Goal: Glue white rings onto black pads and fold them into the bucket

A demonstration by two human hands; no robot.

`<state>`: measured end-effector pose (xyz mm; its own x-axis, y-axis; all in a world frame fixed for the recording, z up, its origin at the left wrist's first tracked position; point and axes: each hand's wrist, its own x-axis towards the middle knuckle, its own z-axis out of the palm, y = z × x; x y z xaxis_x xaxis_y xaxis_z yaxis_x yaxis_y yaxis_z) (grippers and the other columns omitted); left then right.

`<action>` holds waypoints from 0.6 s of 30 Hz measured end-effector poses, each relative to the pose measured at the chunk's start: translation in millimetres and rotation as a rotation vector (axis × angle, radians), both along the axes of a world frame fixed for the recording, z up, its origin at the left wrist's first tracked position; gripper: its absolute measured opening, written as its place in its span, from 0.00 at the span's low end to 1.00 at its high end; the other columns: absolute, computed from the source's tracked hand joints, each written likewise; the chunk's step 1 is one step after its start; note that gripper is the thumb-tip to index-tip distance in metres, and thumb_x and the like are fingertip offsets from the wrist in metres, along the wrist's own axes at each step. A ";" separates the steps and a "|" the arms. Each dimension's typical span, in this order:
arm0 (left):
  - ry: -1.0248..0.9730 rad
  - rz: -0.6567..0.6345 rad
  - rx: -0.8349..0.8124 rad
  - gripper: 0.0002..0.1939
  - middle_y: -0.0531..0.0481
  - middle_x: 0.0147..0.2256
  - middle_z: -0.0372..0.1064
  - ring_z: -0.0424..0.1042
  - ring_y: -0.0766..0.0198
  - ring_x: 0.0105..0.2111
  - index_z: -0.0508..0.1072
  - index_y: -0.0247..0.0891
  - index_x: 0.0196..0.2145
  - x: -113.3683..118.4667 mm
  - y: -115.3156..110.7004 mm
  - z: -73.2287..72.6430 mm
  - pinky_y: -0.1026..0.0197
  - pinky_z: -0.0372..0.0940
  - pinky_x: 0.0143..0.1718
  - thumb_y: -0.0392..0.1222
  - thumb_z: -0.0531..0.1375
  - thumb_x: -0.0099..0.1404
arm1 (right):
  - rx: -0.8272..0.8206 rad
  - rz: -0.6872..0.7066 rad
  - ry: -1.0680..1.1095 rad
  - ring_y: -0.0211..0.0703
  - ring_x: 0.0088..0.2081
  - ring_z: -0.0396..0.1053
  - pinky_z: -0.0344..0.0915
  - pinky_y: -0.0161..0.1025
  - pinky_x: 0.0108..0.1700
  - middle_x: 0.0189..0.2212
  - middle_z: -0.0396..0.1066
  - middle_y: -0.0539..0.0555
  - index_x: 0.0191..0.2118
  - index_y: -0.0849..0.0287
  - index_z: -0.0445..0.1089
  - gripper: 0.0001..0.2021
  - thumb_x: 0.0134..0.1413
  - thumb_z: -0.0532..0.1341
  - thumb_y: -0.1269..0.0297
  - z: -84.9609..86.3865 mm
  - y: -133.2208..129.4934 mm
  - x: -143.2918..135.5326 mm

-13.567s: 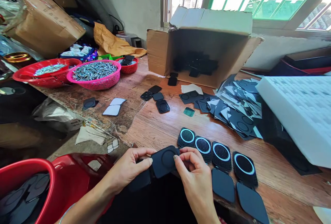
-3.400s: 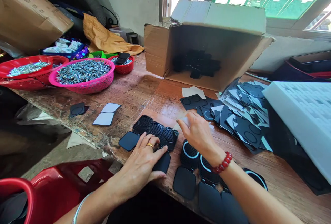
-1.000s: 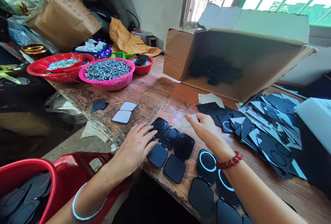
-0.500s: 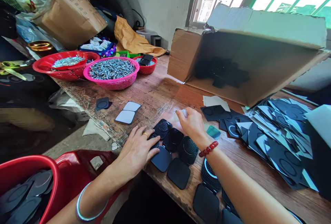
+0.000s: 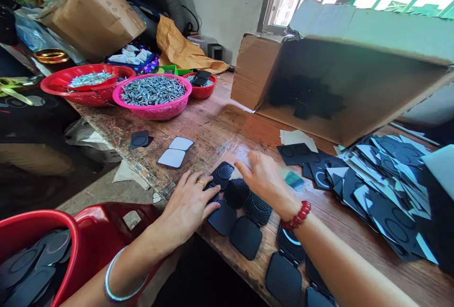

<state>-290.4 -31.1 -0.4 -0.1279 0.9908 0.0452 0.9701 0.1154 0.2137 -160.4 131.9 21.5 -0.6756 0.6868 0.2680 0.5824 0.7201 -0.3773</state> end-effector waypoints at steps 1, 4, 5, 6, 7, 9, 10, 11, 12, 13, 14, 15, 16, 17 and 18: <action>0.003 -0.002 0.002 0.16 0.43 0.53 0.71 0.64 0.43 0.56 0.76 0.42 0.50 -0.1 0.2 0.9 0.37 0.52 0.60 0.48 0.62 0.66 | 0.000 0.020 -0.006 0.38 0.21 0.52 0.47 0.38 0.27 0.17 0.57 0.48 0.19 0.53 0.50 0.19 0.55 0.56 0.55 0.2 -2.7 -2.8; 0.009 -0.011 0.003 0.16 0.42 0.51 0.72 0.65 0.44 0.55 0.77 0.42 0.49 -0.2 0.3 3.1 0.37 0.54 0.60 0.48 0.62 0.65 | 0.015 0.054 -0.007 0.38 0.22 0.54 0.48 0.38 0.28 0.19 0.60 0.50 0.20 0.53 0.52 0.17 0.57 0.55 0.58 -0.5 -8.4 -15.2; 0.008 -0.013 0.003 0.16 0.42 0.51 0.72 0.65 0.44 0.55 0.77 0.42 0.49 -0.3 0.3 3.8 0.38 0.54 0.60 0.48 0.63 0.65 | 0.022 0.055 -0.003 0.38 0.23 0.55 0.48 0.38 0.28 0.20 0.62 0.50 0.21 0.54 0.54 0.16 0.57 0.55 0.58 -0.9 -9.1 -19.9; 0.007 -0.015 0.004 0.16 0.42 0.50 0.72 0.65 0.45 0.54 0.77 0.42 0.49 -0.3 0.2 4.4 0.38 0.54 0.60 0.48 0.63 0.65 | 0.028 0.055 0.002 0.39 0.23 0.55 0.49 0.38 0.29 0.21 0.63 0.51 0.21 0.54 0.55 0.15 0.57 0.56 0.59 -1.4 -9.0 -24.5; 0.007 -0.016 0.005 0.16 0.42 0.50 0.72 0.66 0.45 0.54 0.77 0.42 0.48 -0.4 0.2 4.9 0.38 0.55 0.59 0.49 0.63 0.65 | 0.034 0.055 0.005 0.39 0.24 0.57 0.49 0.38 0.29 0.22 0.64 0.52 0.22 0.55 0.56 0.14 0.57 0.56 0.59 -1.8 -8.2 -28.8; 0.005 -0.015 0.003 0.16 0.42 0.51 0.72 0.65 0.45 0.54 0.77 0.42 0.48 -0.5 0.2 5.7 0.38 0.55 0.60 0.49 0.63 0.65 | 0.045 0.053 0.005 0.40 0.26 0.59 0.50 0.38 0.30 0.24 0.67 0.54 0.23 0.55 0.59 0.13 0.57 0.57 0.58 -2.3 -4.4 -35.9; 0.003 -0.012 -0.004 0.16 0.42 0.51 0.72 0.65 0.45 0.55 0.77 0.42 0.49 -0.5 0.3 6.1 0.38 0.54 0.60 0.49 0.63 0.65 | 0.048 0.050 0.004 0.41 0.27 0.60 0.51 0.38 0.30 0.25 0.68 0.55 0.24 0.55 0.59 0.13 0.56 0.57 0.58 -2.3 -1.9 -38.5; -0.001 -0.010 -0.013 0.17 0.42 0.52 0.72 0.65 0.45 0.55 0.77 0.42 0.49 -0.6 0.4 6.4 0.38 0.54 0.60 0.49 0.62 0.65 | 0.050 0.047 0.002 0.42 0.27 0.61 0.51 0.38 0.30 0.26 0.68 0.56 0.24 0.56 0.60 0.13 0.56 0.57 0.58 -2.0 0.8 -40.4; -0.004 -0.008 -0.021 0.17 0.42 0.52 0.71 0.64 0.44 0.56 0.76 0.42 0.50 -0.7 0.4 6.5 0.37 0.54 0.60 0.49 0.62 0.65 | 0.050 0.044 -0.001 0.42 0.28 0.62 0.52 0.39 0.31 0.27 0.69 0.56 0.24 0.56 0.60 0.12 0.56 0.57 0.58 -1.6 3.5 -41.5; -0.007 -0.007 -0.028 0.17 0.42 0.52 0.71 0.64 0.44 0.56 0.76 0.42 0.50 -0.8 0.5 6.5 0.37 0.53 0.61 0.49 0.62 0.65 | 0.048 0.040 -0.003 0.43 0.28 0.62 0.52 0.39 0.31 0.27 0.69 0.57 0.24 0.56 0.61 0.12 0.56 0.57 0.58 -1.1 6.0 -41.8; -0.009 -0.007 -0.032 0.17 0.42 0.52 0.71 0.64 0.44 0.56 0.76 0.42 0.50 -0.9 0.5 6.3 0.37 0.53 0.61 0.49 0.62 0.65 | 0.045 0.033 -0.004 0.43 0.28 0.62 0.52 0.39 0.31 0.27 0.69 0.57 0.24 0.56 0.60 0.12 0.56 0.57 0.58 -0.6 8.3 -41.2; -0.009 -0.006 -0.031 0.17 0.42 0.52 0.71 0.64 0.44 0.56 0.76 0.43 0.50 -1.1 0.5 5.7 0.37 0.53 0.61 0.49 0.62 0.66 | 0.039 0.025 -0.003 0.43 0.28 0.62 0.51 0.40 0.31 0.27 0.69 0.57 0.24 0.56 0.60 0.12 0.56 0.57 0.58 -0.1 10.2 -39.8; -0.009 -0.007 -0.027 0.17 0.42 0.52 0.71 0.65 0.44 0.56 0.76 0.43 0.50 -1.4 0.4 4.8 0.37 0.53 0.61 0.49 0.62 0.66 | 0.032 0.015 0.000 0.43 0.28 0.61 0.51 0.40 0.31 0.27 0.68 0.57 0.24 0.56 0.60 0.12 0.55 0.58 0.57 0.3 11.7 -37.7; -0.009 -0.007 -0.020 0.17 0.42 0.52 0.71 0.65 0.45 0.56 0.76 0.43 0.50 -1.6 0.3 3.6 0.37 0.53 0.61 0.49 0.61 0.66 | 0.023 0.004 0.007 0.43 0.28 0.61 0.51 0.40 0.31 0.26 0.68 0.56 0.24 0.55 0.59 0.13 0.54 0.58 0.57 0.5 13.1 -34.8; -0.009 -0.008 -0.011 0.17 0.42 0.53 0.71 0.65 0.45 0.56 0.76 0.43 0.50 -1.8 0.1 2.2 0.37 0.53 0.61 0.49 0.61 0.66 | 0.011 -0.007 0.016 0.43 0.28 0.60 0.51 0.40 0.31 0.26 0.67 0.56 0.23 0.55 0.59 0.13 0.54 0.58 0.57 0.6 14.2 -31.3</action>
<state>-292.3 -31.0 1.8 -0.1202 0.9922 0.0328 0.9691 0.1101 0.2208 -191.8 146.1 22.1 -0.6663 0.6886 0.2862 0.5815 0.7200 -0.3788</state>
